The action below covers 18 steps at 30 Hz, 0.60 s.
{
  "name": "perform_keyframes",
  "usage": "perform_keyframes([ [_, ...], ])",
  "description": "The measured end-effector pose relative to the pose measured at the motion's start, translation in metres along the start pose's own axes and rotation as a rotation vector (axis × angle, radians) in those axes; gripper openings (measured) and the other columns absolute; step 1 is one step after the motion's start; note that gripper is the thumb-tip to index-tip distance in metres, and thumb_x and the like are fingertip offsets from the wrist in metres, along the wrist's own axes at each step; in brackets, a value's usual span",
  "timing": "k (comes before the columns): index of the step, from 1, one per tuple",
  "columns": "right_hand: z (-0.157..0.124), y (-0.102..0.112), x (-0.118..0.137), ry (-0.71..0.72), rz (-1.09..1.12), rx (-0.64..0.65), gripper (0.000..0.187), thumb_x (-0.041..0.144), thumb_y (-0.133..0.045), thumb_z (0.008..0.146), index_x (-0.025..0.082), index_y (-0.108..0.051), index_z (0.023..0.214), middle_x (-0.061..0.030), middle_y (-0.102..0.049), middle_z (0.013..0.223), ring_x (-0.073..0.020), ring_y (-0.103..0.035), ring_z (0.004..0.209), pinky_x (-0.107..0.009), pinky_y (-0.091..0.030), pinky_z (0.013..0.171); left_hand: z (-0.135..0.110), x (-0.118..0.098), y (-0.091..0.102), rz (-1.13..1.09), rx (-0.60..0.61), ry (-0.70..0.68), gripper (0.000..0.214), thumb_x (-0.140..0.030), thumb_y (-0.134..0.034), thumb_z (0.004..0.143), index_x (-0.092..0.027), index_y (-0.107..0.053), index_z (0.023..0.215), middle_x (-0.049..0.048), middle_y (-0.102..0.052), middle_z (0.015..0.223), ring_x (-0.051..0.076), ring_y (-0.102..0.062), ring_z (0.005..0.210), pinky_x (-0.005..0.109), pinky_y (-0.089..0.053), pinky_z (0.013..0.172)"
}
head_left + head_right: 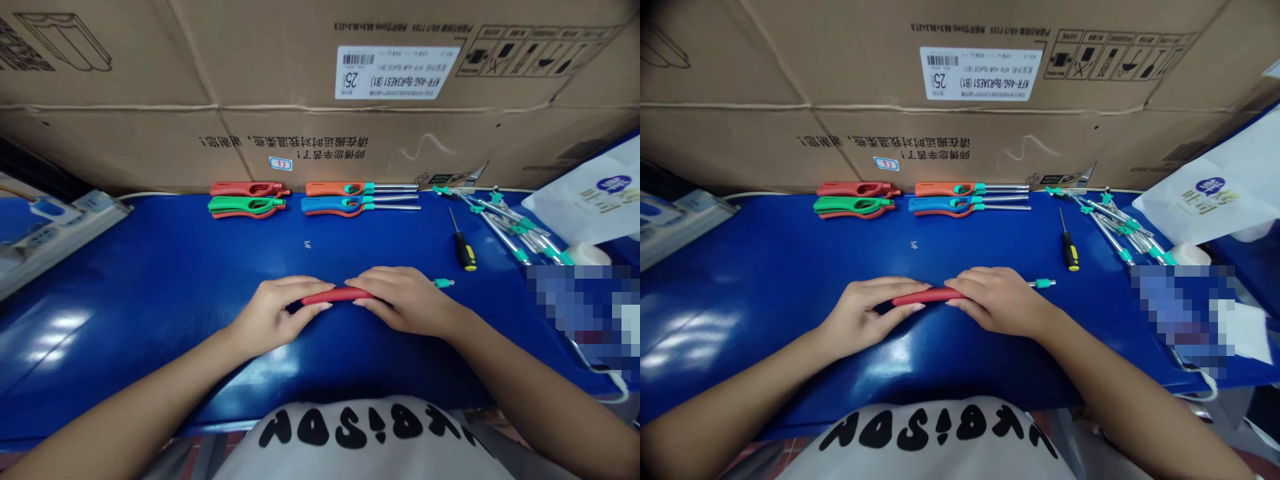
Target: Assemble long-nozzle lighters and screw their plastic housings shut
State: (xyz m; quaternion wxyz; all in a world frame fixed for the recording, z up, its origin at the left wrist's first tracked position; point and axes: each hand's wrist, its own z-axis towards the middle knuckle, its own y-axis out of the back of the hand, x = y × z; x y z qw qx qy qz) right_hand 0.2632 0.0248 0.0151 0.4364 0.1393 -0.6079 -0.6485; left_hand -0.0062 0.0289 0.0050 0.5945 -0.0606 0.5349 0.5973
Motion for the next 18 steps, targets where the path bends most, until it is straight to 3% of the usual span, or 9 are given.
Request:
perform_keyframes([
  [3, -0.002, 0.005, -0.005, -0.040, -0.097, 0.012, 0.036, 0.033, -0.049, 0.102, 0.015, -0.064, 0.129, -0.0105, -0.076, 0.113, -0.0236, -0.072, 0.101, -0.037, -0.058, 0.085, 0.002, 0.003, 0.006, 0.021, -0.007, 0.029, 0.025, -0.021, -0.072, 0.089, -0.017, -0.075, 0.113, 0.0082, -0.079, 0.106, 0.020, -0.075, 0.096, 0.028, -0.062, 0.087],
  [6, -0.006, 0.009, -0.012, -0.071, -0.159, 0.032, 0.030, 0.030, -0.049, 0.101, 0.015, -0.070, 0.117, -0.0097, -0.078, 0.106, -0.0236, -0.074, 0.093, -0.037, -0.058, 0.081, 0.004, 0.003, 0.010, 0.025, -0.017, 0.044, 0.023, -0.023, -0.073, 0.089, -0.017, -0.076, 0.111, 0.0083, -0.079, 0.104, 0.021, -0.076, 0.095, 0.028, -0.062, 0.086],
  [13, -0.009, 0.006, -0.016, 0.057, -0.242, -0.129, 0.030, 0.028, -0.048, 0.103, 0.014, -0.074, 0.105, -0.0080, -0.080, 0.095, -0.0194, -0.074, 0.081, -0.031, -0.057, 0.074, 0.006, 0.004, 0.012, 0.088, 0.048, -0.023, 0.027, -0.018, -0.061, 0.095, -0.017, -0.071, 0.120, 0.0096, -0.075, 0.113, 0.019, -0.073, 0.101, 0.030, -0.059, 0.090],
  [18, -0.001, 0.002, -0.009, 0.112, -0.261, -0.070, 0.032, 0.032, -0.045, 0.105, 0.015, -0.073, 0.106, -0.0076, -0.078, 0.094, -0.0182, -0.070, 0.080, -0.031, -0.054, 0.073, 0.002, 0.006, 0.006, 0.248, 0.153, -0.085, 0.031, -0.025, -0.061, 0.097, -0.018, -0.066, 0.127, 0.0109, -0.074, 0.112, 0.022, -0.071, 0.100, 0.035, -0.060, 0.088],
])
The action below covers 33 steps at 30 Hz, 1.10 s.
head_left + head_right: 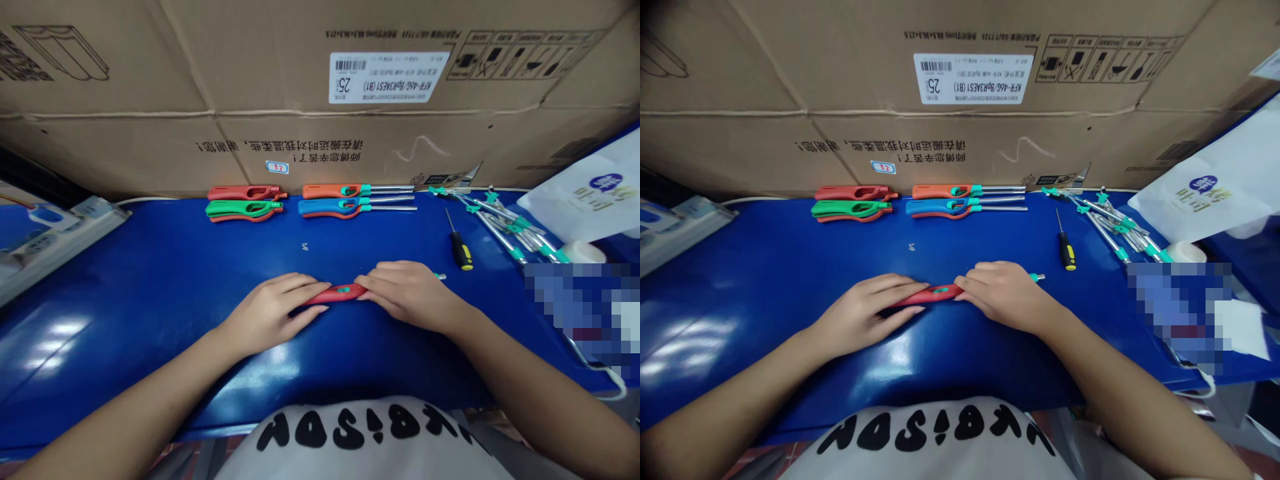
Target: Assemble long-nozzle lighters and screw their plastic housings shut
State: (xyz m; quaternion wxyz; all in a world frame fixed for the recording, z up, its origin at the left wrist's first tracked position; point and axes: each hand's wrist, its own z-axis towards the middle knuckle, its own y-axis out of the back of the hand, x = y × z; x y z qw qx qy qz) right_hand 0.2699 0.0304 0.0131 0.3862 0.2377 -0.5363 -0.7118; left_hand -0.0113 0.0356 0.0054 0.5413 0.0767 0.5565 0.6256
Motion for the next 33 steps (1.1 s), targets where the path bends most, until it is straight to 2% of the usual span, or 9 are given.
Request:
perform_keyframes([
  [6, 0.003, 0.001, 0.004, -0.061, -0.008, 0.063, 0.031, 0.037, -0.050, 0.103, 0.014, -0.070, 0.111, -0.0098, -0.075, 0.097, -0.0213, -0.067, 0.086, -0.034, -0.050, 0.075, -0.001, 0.001, -0.003, 0.037, 0.024, -0.022, 0.027, -0.024, -0.056, 0.100, -0.016, -0.065, 0.124, 0.0115, -0.074, 0.109, 0.022, -0.071, 0.096, 0.035, -0.060, 0.086],
  [13, 0.002, 0.004, 0.000, -0.135, 0.011, 0.170, 0.029, 0.033, -0.048, 0.103, 0.018, -0.068, 0.089, -0.0045, -0.069, 0.084, -0.0190, -0.059, 0.078, -0.033, -0.041, 0.070, 0.000, 0.000, -0.002, 0.000, 0.011, -0.046, 0.027, -0.022, -0.056, 0.099, -0.016, -0.063, 0.125, 0.0110, -0.073, 0.109, 0.021, -0.070, 0.097, 0.036, -0.059, 0.088],
  [15, 0.002, 0.005, -0.002, -0.143, 0.007, 0.156, 0.028, 0.035, -0.048, 0.103, 0.019, -0.069, 0.091, -0.0036, -0.070, 0.085, -0.0191, -0.060, 0.080, -0.034, -0.040, 0.070, -0.001, 0.001, -0.001, 0.011, 0.017, -0.044, 0.028, -0.021, -0.057, 0.099, -0.015, -0.063, 0.126, 0.0110, -0.073, 0.111, 0.021, -0.070, 0.098, 0.036, -0.059, 0.089],
  [18, -0.002, 0.013, -0.012, -0.156, 0.005, 0.108, 0.024, 0.040, -0.054, 0.101, 0.022, -0.069, 0.105, -0.0053, -0.072, 0.105, -0.0217, -0.063, 0.096, -0.037, -0.042, 0.083, -0.001, 0.003, 0.002, 0.046, 0.003, -0.019, 0.029, -0.020, -0.057, 0.099, -0.016, -0.063, 0.127, 0.0116, -0.072, 0.113, 0.022, -0.070, 0.101, 0.037, -0.059, 0.091],
  [20, -0.007, 0.022, -0.023, -0.196, -0.035, 0.062, 0.033, 0.044, -0.062, 0.096, 0.022, -0.066, 0.120, -0.0092, -0.069, 0.121, -0.0271, -0.061, 0.110, -0.044, -0.040, 0.096, 0.000, 0.005, 0.006, 0.088, -0.024, -0.006, 0.030, -0.021, -0.055, 0.099, -0.016, -0.063, 0.128, 0.0125, -0.072, 0.114, 0.023, -0.070, 0.102, 0.038, -0.059, 0.090],
  [22, -0.014, 0.030, -0.036, -0.253, -0.077, 0.023, 0.040, 0.044, -0.066, 0.092, 0.021, -0.063, 0.125, -0.0110, -0.068, 0.124, -0.0307, -0.059, 0.115, -0.048, -0.040, 0.099, 0.000, 0.006, 0.010, 0.120, -0.055, -0.001, 0.030, -0.021, -0.054, 0.100, -0.015, -0.063, 0.128, 0.0131, -0.072, 0.113, 0.023, -0.070, 0.100, 0.038, -0.060, 0.089],
  [24, -0.021, 0.034, -0.047, -0.286, -0.094, 0.001, 0.038, 0.040, -0.065, 0.093, 0.022, -0.062, 0.125, -0.0111, -0.069, 0.122, -0.0317, -0.060, 0.114, -0.050, -0.040, 0.100, 0.001, 0.007, 0.013, 0.134, -0.082, -0.005, 0.030, -0.021, -0.054, 0.100, -0.015, -0.063, 0.127, 0.0132, -0.072, 0.111, 0.023, -0.071, 0.098, 0.038, -0.060, 0.086],
  [27, -0.027, 0.035, -0.055, -0.277, -0.089, -0.034, 0.022, 0.031, -0.059, 0.097, 0.022, -0.066, 0.116, -0.0081, -0.074, 0.108, -0.0282, -0.064, 0.106, -0.050, -0.039, 0.103, 0.001, 0.008, 0.014, 0.146, -0.095, -0.011, 0.028, -0.020, -0.054, 0.099, -0.014, -0.063, 0.125, 0.0132, -0.072, 0.110, 0.023, -0.070, 0.097, 0.037, -0.061, 0.085],
  [33, -0.025, 0.029, -0.051, -0.225, -0.047, -0.012, 0.017, 0.026, -0.057, 0.098, 0.019, -0.069, 0.109, -0.0087, -0.075, 0.101, -0.0269, -0.065, 0.101, -0.047, -0.042, 0.097, 0.000, 0.009, 0.011, 0.163, -0.082, -0.024, 0.030, -0.019, -0.056, 0.098, -0.013, -0.063, 0.127, 0.0137, -0.072, 0.112, 0.024, -0.070, 0.100, 0.038, -0.060, 0.087],
])
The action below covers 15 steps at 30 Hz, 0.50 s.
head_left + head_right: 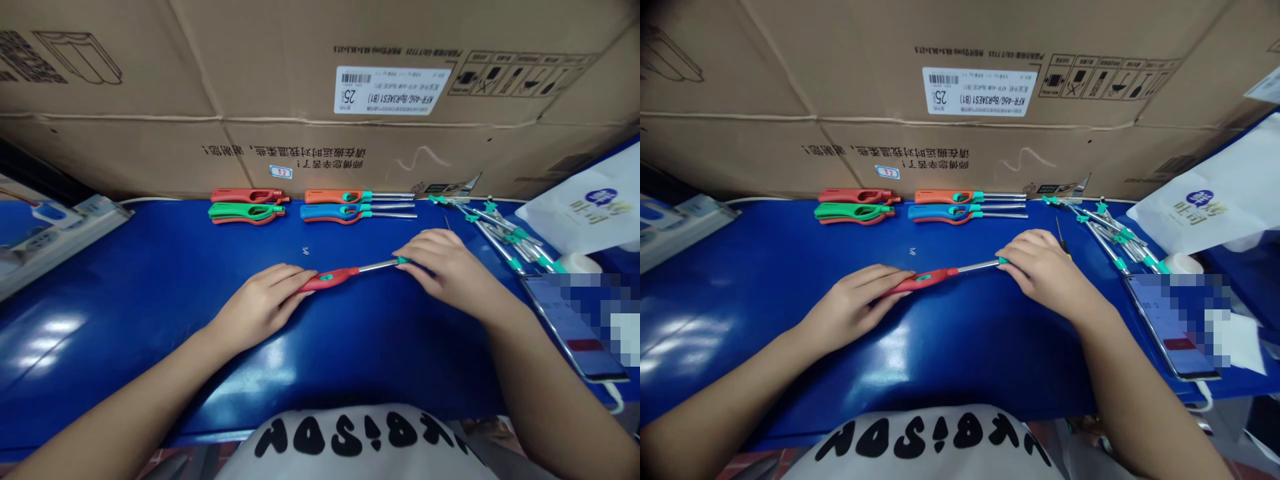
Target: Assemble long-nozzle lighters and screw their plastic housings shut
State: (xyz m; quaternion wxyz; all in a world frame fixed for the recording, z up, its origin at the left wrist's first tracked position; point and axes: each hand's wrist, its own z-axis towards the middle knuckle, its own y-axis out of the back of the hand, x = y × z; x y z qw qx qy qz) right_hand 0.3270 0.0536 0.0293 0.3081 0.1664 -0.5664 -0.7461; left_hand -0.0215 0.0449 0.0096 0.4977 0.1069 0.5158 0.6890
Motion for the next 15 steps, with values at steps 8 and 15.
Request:
perform_keyframes([
  [8, 0.012, -0.014, 0.048, 0.159, 0.097, 0.023, 0.023, 0.026, -0.052, 0.101, 0.014, -0.069, 0.111, -0.0105, -0.074, 0.103, -0.0238, -0.062, 0.097, -0.041, -0.046, 0.091, -0.004, -0.010, -0.012, -0.089, 0.040, -0.027, 0.031, -0.019, -0.057, 0.099, -0.014, -0.062, 0.129, 0.0134, -0.072, 0.114, 0.022, -0.070, 0.101, 0.037, -0.060, 0.090],
  [15, 0.011, -0.021, 0.050, 0.218, 0.086, -0.015, 0.028, 0.027, -0.054, 0.101, 0.009, -0.066, 0.119, -0.0103, -0.074, 0.107, -0.0245, -0.061, 0.099, -0.041, -0.046, 0.093, -0.006, -0.014, -0.016, -0.145, 0.060, 0.048, 0.030, -0.022, -0.057, 0.099, -0.016, -0.064, 0.127, 0.0121, -0.072, 0.114, 0.021, -0.070, 0.101, 0.035, -0.059, 0.090],
])
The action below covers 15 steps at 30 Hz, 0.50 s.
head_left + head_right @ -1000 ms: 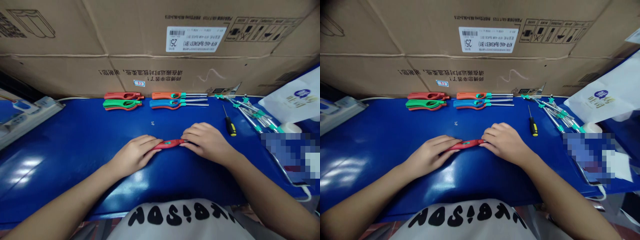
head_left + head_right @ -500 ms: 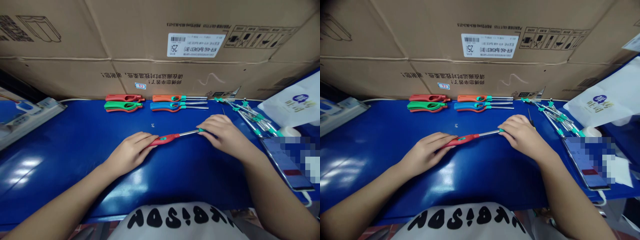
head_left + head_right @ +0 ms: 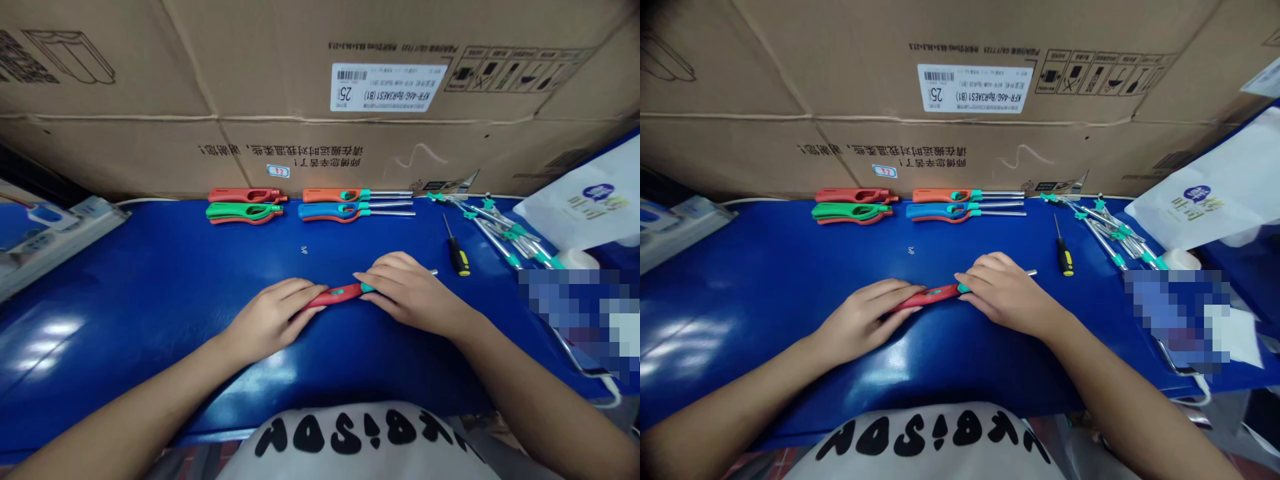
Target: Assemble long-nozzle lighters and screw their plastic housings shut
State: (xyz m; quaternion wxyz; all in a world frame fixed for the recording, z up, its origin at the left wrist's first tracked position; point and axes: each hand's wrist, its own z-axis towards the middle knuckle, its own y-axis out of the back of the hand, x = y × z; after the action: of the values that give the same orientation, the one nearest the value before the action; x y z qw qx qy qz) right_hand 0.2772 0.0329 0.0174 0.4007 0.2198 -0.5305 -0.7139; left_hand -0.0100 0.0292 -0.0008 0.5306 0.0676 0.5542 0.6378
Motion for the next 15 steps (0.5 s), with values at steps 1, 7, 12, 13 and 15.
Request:
perform_keyframes([
  [1, -0.001, 0.001, -0.002, -0.001, 0.000, 0.005, 0.028, 0.027, -0.053, 0.101, 0.010, -0.065, 0.120, -0.0101, -0.074, 0.107, -0.0244, -0.061, 0.099, -0.041, -0.045, 0.094, 0.000, -0.001, 0.001, -0.024, 0.001, 0.016, 0.029, -0.022, -0.058, 0.099, -0.016, -0.064, 0.126, 0.0117, -0.072, 0.113, 0.021, -0.070, 0.100, 0.034, -0.058, 0.089],
  [7, -0.004, 0.000, -0.005, 0.039, 0.008, 0.048, 0.023, 0.024, -0.047, 0.103, 0.012, -0.066, 0.109, -0.0100, -0.072, 0.098, -0.0225, -0.059, 0.091, -0.038, -0.045, 0.084, 0.008, -0.012, 0.007, -0.300, 0.051, 0.227, 0.016, -0.026, -0.062, 0.097, -0.015, -0.071, 0.104, 0.0037, -0.069, 0.087, 0.012, -0.060, 0.071, 0.023, -0.049, 0.065],
  [12, -0.005, -0.001, -0.001, 0.043, -0.031, 0.083, 0.022, 0.019, -0.046, 0.101, 0.010, -0.066, 0.103, -0.0094, -0.066, 0.085, -0.0215, -0.052, 0.077, -0.033, -0.040, 0.068, 0.011, -0.017, 0.005, -0.447, 0.100, 0.367, 0.018, -0.029, -0.065, 0.095, -0.013, -0.072, 0.089, 0.0004, -0.062, 0.074, 0.010, -0.050, 0.062, 0.021, -0.041, 0.057],
  [13, -0.005, 0.000, 0.000, 0.037, -0.031, 0.092, 0.022, 0.018, -0.045, 0.100, 0.010, -0.066, 0.102, -0.0091, -0.064, 0.083, -0.0212, -0.050, 0.076, -0.033, -0.040, 0.067, 0.010, -0.018, 0.004, -0.438, 0.089, 0.343, 0.017, -0.028, -0.065, 0.094, -0.013, -0.072, 0.091, 0.0006, -0.063, 0.076, 0.010, -0.050, 0.063, 0.021, -0.042, 0.058],
  [15, -0.005, 0.001, 0.002, 0.029, -0.015, 0.106, 0.023, 0.015, -0.044, 0.099, 0.011, -0.066, 0.100, -0.0089, -0.063, 0.081, -0.0209, -0.049, 0.074, -0.032, -0.038, 0.066, 0.007, -0.018, 0.002, -0.399, 0.064, 0.276, 0.014, -0.026, -0.065, 0.095, -0.014, -0.071, 0.096, 0.0012, -0.065, 0.080, 0.010, -0.053, 0.066, 0.022, -0.043, 0.062],
])
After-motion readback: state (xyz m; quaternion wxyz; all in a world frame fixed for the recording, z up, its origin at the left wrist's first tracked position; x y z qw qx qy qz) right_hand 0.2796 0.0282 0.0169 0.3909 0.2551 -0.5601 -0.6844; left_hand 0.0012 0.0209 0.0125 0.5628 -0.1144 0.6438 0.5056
